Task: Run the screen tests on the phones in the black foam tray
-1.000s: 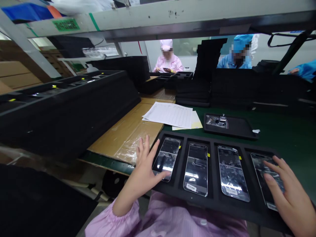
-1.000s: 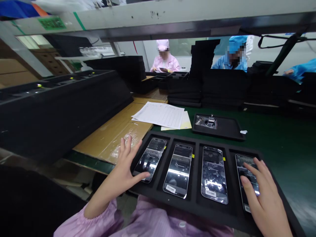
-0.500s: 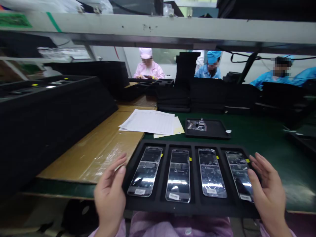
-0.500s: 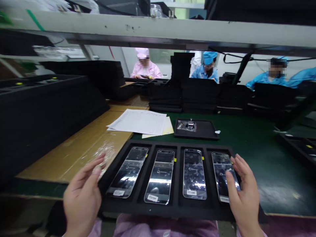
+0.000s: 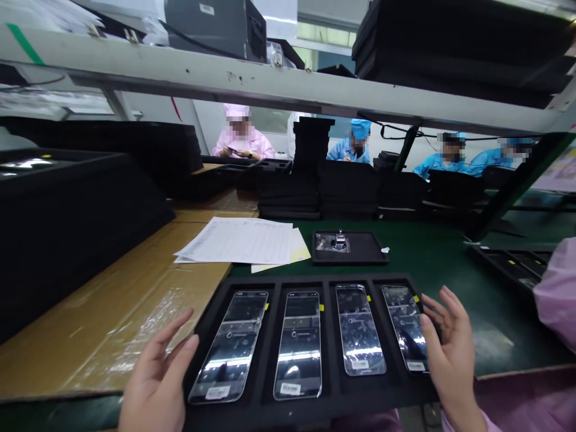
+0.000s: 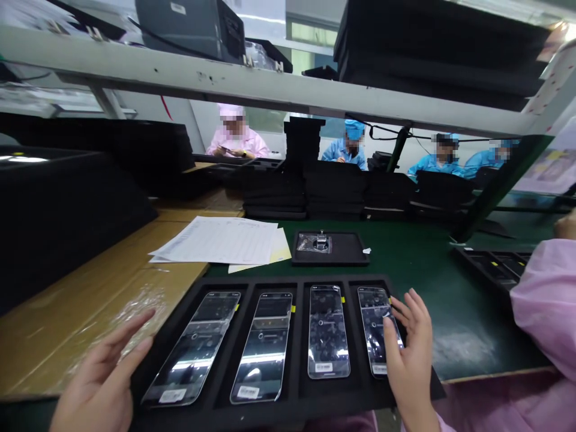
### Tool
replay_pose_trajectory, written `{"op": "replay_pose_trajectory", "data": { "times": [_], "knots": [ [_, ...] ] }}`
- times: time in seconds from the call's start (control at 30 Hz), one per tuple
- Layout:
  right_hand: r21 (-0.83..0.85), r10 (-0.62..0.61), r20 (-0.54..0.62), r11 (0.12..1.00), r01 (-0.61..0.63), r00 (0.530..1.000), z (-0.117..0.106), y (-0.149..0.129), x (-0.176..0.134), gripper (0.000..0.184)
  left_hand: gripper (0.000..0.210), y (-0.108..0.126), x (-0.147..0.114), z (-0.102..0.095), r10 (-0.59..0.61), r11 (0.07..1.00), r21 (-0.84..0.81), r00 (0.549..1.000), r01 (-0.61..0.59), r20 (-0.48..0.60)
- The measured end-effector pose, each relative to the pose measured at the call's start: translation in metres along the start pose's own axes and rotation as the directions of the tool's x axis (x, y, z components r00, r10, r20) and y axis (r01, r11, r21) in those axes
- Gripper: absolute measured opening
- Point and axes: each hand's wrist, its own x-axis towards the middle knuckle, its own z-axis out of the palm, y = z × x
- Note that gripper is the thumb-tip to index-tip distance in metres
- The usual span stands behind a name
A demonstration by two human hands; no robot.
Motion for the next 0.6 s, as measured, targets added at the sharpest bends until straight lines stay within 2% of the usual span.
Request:
{"op": "replay_pose_trajectory", "data": {
  "times": [0.1, 0.33, 0.5, 0.6],
  "knots": [
    [-0.067, -0.005, 0.031, 0.998, 0.007, 1.000, 0.003, 0.001, 0.001, 0.052, 0.057, -0.003, 0.003, -0.001, -0.127, 0.986, -0.103, 0.991, 0.131, 0.040],
    [-0.199, 0.091, 0.095, 0.977, -0.070, 0.991, 0.005, 0.008, 0.002, 0.056, 0.060, -0.005, 0.006, 0.001, -0.121, 0.983, -0.133, 0.992, 0.124, 0.032],
    [-0.232, -0.022, 0.054, 0.972, 0.034, 0.998, 0.003, 0.015, 0.005, 0.056, 0.058, -0.005, 0.006, 0.001, -0.127, 0.976, -0.175, 0.991, 0.133, 0.041],
    [-0.267, -0.032, 0.055, 0.963, 0.045, 0.998, 0.001, 0.013, 0.005, 0.055, 0.057, -0.007, 0.004, -0.001, -0.117, 0.975, -0.183, 0.991, 0.126, 0.061]
  ]
}}
